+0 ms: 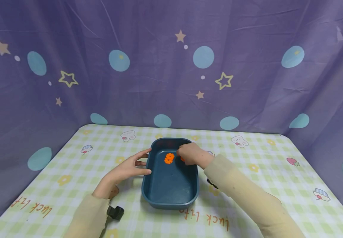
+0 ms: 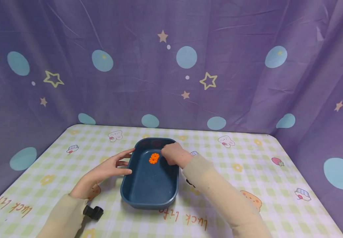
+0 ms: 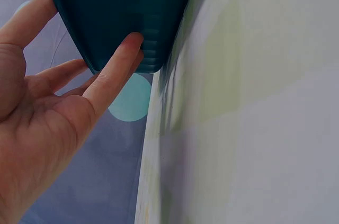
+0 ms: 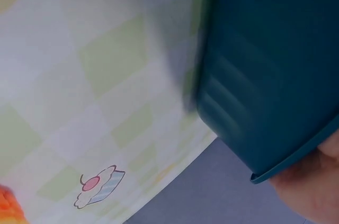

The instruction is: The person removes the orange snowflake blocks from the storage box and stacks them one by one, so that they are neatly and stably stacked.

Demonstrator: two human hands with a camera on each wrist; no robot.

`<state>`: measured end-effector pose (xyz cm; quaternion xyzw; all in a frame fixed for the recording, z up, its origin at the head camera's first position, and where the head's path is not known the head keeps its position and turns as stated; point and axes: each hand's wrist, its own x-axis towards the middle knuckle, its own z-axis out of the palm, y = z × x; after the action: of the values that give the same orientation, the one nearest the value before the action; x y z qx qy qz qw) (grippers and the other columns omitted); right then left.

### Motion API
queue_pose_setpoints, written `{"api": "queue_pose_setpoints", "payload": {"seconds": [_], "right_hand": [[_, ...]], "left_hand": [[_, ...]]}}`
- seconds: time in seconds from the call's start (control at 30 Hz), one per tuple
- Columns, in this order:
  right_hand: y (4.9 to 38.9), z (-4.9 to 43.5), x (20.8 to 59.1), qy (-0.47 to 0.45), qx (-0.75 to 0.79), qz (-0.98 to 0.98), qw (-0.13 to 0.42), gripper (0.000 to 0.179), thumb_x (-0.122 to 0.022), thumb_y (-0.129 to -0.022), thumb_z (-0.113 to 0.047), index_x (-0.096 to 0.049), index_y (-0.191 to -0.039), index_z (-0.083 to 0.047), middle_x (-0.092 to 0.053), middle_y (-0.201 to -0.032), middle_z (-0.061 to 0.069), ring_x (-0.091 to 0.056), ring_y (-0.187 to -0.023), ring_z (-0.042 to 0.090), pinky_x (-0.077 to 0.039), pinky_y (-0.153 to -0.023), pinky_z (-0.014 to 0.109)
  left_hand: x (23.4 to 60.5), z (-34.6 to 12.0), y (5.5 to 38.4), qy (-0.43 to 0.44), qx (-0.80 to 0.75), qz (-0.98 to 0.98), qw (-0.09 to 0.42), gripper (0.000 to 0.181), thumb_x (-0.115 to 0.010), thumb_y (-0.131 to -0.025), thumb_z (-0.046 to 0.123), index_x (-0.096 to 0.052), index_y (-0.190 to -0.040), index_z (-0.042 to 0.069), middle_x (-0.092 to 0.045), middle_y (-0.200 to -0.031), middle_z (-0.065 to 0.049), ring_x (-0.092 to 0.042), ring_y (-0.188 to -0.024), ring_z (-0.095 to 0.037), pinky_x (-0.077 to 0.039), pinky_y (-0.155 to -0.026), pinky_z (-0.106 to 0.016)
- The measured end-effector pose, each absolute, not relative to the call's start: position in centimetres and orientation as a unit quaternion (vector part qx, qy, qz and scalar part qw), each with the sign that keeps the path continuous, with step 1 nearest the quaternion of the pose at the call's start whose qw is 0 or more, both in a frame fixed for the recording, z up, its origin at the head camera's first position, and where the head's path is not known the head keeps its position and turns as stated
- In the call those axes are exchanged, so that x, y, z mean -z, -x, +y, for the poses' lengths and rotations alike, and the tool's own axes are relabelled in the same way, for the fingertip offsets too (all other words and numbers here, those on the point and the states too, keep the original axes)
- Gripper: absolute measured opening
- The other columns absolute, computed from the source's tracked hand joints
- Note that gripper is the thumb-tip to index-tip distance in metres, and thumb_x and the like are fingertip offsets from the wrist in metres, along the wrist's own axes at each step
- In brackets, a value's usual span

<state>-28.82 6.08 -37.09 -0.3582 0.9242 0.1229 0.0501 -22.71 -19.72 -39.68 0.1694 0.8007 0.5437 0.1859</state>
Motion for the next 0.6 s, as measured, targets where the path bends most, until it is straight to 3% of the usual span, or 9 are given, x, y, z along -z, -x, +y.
{"api": "queue_pose_setpoints", "payload": {"seconds": [0.23,0.6], "right_hand": [[29.08,5.84,37.12,0.36,-0.125,0.923,0.05,0.01,-0.067,-0.081,-0.009,-0.066,-0.084,-0.019,-0.059,-0.081,-0.003,-0.051,-0.067,0.013,-0.047,-0.062,0.026],[29.37,5.86,37.18,0.358,-0.139,0.921,0.068,0.023,-0.078,-0.069,-0.028,-0.059,-0.082,-0.022,-0.051,-0.073,-0.007,-0.047,-0.063,0.011,-0.041,-0.056,0.025]], "left_hand": [[39.83,-19.91,22.91,-0.175,-0.544,0.799,0.188,0.08,-0.069,-0.082,0.025,-0.021,-0.145,0.028,-0.022,-0.146,-0.014,-0.038,-0.124,-0.037,-0.049,-0.085,-0.039],[39.73,-19.76,22.8,-0.169,-0.544,0.801,0.185,0.081,-0.07,-0.08,0.027,-0.022,-0.145,0.029,-0.024,-0.145,-0.014,-0.039,-0.124,-0.037,-0.05,-0.084,-0.037]]}}
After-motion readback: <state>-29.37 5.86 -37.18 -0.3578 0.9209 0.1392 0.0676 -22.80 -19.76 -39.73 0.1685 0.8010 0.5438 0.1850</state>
